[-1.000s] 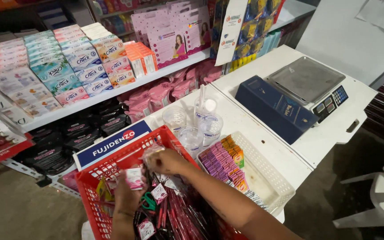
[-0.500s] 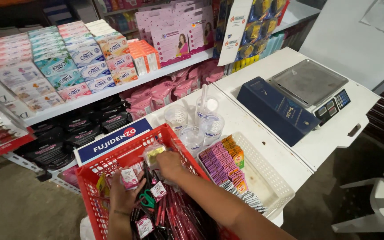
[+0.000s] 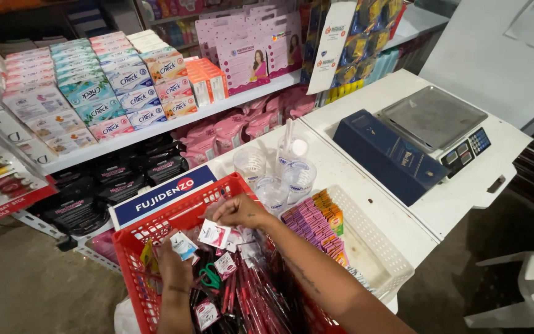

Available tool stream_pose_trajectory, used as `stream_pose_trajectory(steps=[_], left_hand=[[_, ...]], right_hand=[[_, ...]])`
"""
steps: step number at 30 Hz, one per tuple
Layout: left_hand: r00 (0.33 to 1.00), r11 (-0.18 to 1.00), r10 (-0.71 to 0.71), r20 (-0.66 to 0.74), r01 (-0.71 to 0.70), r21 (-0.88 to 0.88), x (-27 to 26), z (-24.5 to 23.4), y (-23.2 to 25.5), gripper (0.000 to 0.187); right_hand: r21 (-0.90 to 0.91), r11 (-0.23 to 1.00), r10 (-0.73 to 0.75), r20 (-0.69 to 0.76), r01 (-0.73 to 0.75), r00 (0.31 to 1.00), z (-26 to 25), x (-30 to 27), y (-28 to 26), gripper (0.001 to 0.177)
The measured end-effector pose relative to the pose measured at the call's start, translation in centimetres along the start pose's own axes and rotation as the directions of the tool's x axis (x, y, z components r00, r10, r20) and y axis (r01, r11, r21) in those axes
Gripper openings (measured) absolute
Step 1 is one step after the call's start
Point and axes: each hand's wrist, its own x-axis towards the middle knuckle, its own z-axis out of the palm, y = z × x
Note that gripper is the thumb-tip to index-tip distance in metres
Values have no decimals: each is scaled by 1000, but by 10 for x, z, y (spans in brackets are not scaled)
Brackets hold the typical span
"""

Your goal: The person sorts small packaged items from a red basket into a white tray on a counter. They pick up items, place them in the tray, and occasionally rearrange them. The person also handles a small white bottle and places it in the basket.

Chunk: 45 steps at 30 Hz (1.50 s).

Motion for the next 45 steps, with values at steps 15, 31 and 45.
stream_pose_trajectory(steps=[15, 31, 45], left_hand=[[971, 999, -41, 236, 42, 4, -78, 57, 42, 31], [963, 948, 265, 42, -268, 173, -79, 55, 46, 38], [980, 981, 192, 54, -190, -43, -40, 15, 38, 31]], right_hand=[[15, 987, -161, 8, 161, 987, 15, 3, -1, 29], [232, 973, -21, -12, 23, 1000, 3, 15, 38, 22], [480, 877, -23, 78, -17, 997, 1, 2, 10, 38]])
